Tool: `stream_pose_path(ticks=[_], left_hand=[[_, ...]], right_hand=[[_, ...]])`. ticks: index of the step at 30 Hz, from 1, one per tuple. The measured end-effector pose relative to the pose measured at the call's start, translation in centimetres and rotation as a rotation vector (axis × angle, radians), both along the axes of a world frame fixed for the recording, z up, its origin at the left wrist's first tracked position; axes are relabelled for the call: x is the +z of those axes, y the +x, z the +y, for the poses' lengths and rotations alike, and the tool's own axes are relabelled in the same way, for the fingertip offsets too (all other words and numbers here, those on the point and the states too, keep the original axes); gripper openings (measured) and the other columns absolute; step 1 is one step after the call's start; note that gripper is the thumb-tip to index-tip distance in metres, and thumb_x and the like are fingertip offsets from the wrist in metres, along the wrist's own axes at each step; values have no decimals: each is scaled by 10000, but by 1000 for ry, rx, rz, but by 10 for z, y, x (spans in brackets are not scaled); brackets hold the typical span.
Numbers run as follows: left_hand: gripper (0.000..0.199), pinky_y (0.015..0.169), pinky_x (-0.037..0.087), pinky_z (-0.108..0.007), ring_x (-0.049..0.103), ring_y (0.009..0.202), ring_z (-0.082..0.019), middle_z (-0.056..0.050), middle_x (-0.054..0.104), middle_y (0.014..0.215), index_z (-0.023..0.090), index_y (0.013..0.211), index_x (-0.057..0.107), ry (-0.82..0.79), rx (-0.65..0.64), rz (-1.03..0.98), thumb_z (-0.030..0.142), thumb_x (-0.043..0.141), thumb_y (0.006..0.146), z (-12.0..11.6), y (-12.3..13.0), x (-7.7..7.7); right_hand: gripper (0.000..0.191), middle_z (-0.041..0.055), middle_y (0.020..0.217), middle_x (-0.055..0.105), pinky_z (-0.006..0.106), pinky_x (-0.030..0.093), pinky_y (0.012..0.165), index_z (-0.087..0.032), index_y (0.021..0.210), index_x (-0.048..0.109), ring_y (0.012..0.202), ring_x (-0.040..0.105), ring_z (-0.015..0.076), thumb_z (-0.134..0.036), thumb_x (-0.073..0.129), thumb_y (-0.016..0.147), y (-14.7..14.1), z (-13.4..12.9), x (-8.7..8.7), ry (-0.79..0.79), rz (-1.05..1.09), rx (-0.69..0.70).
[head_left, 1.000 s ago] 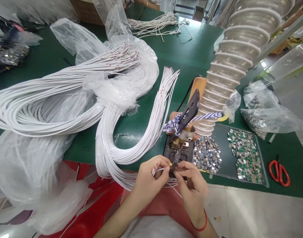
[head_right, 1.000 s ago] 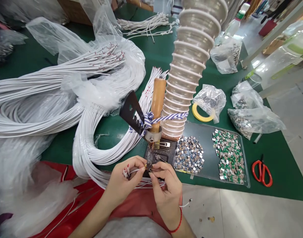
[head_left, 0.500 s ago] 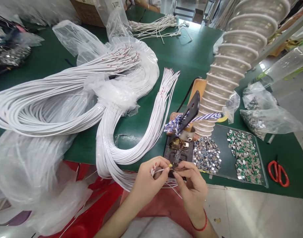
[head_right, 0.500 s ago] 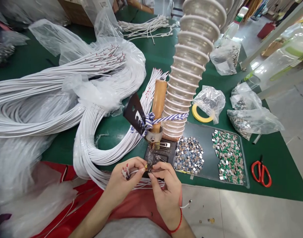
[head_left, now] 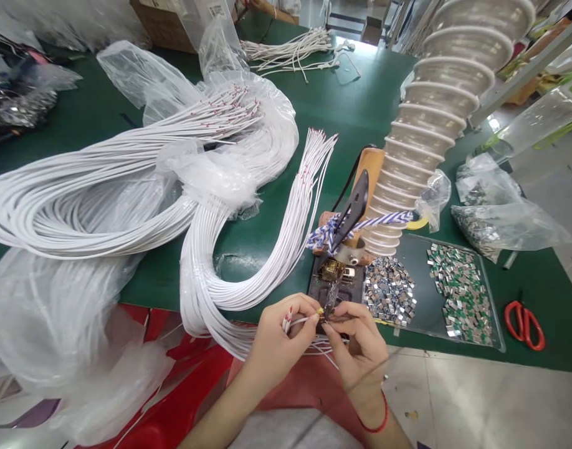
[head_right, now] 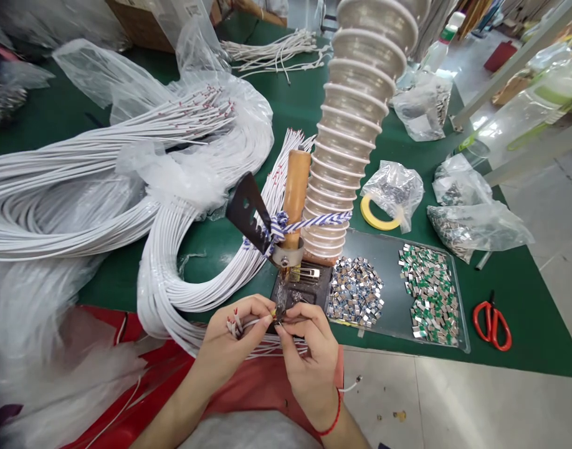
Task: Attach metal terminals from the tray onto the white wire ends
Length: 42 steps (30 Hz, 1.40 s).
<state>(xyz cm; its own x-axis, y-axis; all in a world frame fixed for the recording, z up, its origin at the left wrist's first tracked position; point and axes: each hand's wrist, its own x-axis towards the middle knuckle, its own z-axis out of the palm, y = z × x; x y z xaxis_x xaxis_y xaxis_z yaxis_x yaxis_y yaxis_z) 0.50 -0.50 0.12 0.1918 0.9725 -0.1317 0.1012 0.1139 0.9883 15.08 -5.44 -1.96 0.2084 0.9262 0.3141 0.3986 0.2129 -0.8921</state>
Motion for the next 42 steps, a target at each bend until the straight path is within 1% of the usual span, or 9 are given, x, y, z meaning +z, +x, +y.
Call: stream_pose_path(ticks=[9,15,18,22,28,31,35,39,42], left_hand=[[188,687,536,-262,701,723,-186,-67,747,776,182,639,629,18,-1,35,166,598,823,-2,0,-4],[185,661,527,-251,693,693,-174,-57,751,773,184,645,636,47,-25,81,160,584,820,-8,-2,-5],[180,627,510,-242,671,653,-162,-53,751,763,187,639,629,70,-46,101,152,578,808,-13,-4,-5],[193,585,477,-226,666,642,-159,-48,743,747,188,628,614,70,-95,91,133,571,808,-20,-4,-5],[205,709,512,-253,677,744,-176,-52,735,796,185,696,648,8,-202,-57,155,606,895,-26,-7,-6],[223,750,516,-266,671,788,-185,-54,730,839,188,727,672,-59,-238,-138,216,640,945,-29,-12,-7],[295,796,532,-300,677,837,-212,-77,736,887,189,765,720,-109,-262,-202,382,670,982,-33,-16,-10],[479,730,561,-315,692,782,-221,-113,744,913,181,835,782,-169,-272,-248,577,574,1004,-35,-13,-13],[545,732,579,-321,705,796,-225,-131,750,988,176,884,811,-181,-209,-243,638,546,995,-33,-9,-15]], right_hand=[[162,43,949,718,313,610,749,-236,830,704,871,709,193,-112,693,932,-2,-4,-4,11,-7,-16],[123,46,977,698,336,591,801,-244,886,677,910,692,198,-159,663,973,3,-11,-8,10,36,-7],[129,38,902,670,300,574,723,-241,874,650,843,672,190,-221,642,1001,8,-17,-9,-11,81,-33],[149,-5,752,670,218,517,551,-239,914,680,628,627,142,-310,618,1030,11,-22,-5,-149,139,43],[204,13,775,750,207,569,580,-226,922,738,635,695,144,-366,631,1025,7,-20,7,-229,221,119],[186,7,761,756,202,581,589,-230,921,739,647,712,146,-375,663,1008,8,-19,8,-222,309,117],[169,-1,749,747,197,566,557,-234,916,739,615,695,140,-374,686,993,12,-20,9,-229,373,136],[152,0,742,734,205,552,558,-244,920,755,609,669,142,-358,685,993,22,-22,8,-213,325,155],[138,1,752,740,218,542,568,-263,921,764,622,659,147,-339,680,999,36,-24,8,-150,281,168]])
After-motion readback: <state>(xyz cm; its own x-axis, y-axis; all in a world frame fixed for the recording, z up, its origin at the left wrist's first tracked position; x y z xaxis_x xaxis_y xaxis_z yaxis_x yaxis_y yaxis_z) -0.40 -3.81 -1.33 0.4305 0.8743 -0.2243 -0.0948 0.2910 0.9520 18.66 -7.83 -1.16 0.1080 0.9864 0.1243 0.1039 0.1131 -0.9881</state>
